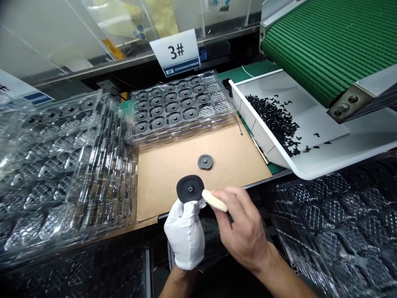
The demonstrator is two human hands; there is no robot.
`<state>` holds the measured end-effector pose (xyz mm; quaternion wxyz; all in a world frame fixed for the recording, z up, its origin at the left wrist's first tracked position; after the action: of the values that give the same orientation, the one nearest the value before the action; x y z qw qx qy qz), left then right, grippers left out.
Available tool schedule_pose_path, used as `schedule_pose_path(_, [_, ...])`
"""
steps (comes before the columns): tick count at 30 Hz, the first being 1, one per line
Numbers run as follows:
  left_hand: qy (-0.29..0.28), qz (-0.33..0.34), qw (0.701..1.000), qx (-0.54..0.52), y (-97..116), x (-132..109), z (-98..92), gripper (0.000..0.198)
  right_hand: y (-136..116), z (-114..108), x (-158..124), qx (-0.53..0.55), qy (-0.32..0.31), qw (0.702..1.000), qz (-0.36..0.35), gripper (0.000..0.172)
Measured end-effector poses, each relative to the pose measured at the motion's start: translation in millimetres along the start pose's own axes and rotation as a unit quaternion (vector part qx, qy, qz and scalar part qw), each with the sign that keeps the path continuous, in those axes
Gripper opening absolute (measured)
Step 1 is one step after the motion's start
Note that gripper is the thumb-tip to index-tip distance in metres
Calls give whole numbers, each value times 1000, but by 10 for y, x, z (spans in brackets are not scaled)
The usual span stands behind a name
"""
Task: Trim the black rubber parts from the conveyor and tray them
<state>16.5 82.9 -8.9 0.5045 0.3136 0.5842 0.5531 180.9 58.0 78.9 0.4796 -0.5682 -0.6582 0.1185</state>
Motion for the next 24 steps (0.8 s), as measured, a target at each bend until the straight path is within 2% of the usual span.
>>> schedule_pose_path(3, [17,2,1000,5,-28,9,-60,19,-96,125,-103,26,-38,999,-18,42])
schedule_pose_path(6, [31,3,999,12,-48,11,-110,24,-103,158,-122,17,-44,999,-29,45])
schedule_pose_path(11, [19,14,998,59,-37,-33,-118,24,-48,113,-15,-28,-23,999,-25,39])
schedule_pose_path(17, [43,18,994,96,-37,-76,-159,28,18,91,148,-67,-15,997,-21,30])
schedule_pose_path(24, [-3,-20,997,79,-102,-69,-71,26,77,102,80,-75,-62,995,-7,29])
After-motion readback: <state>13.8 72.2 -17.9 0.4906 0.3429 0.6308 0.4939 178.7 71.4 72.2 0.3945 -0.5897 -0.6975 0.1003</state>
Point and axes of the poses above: each hand's wrist, its own x-axis towards the middle knuckle, its own z-axis out of the palm, y = z × x, the point moved 8 cm from there along x, towards the middle knuckle
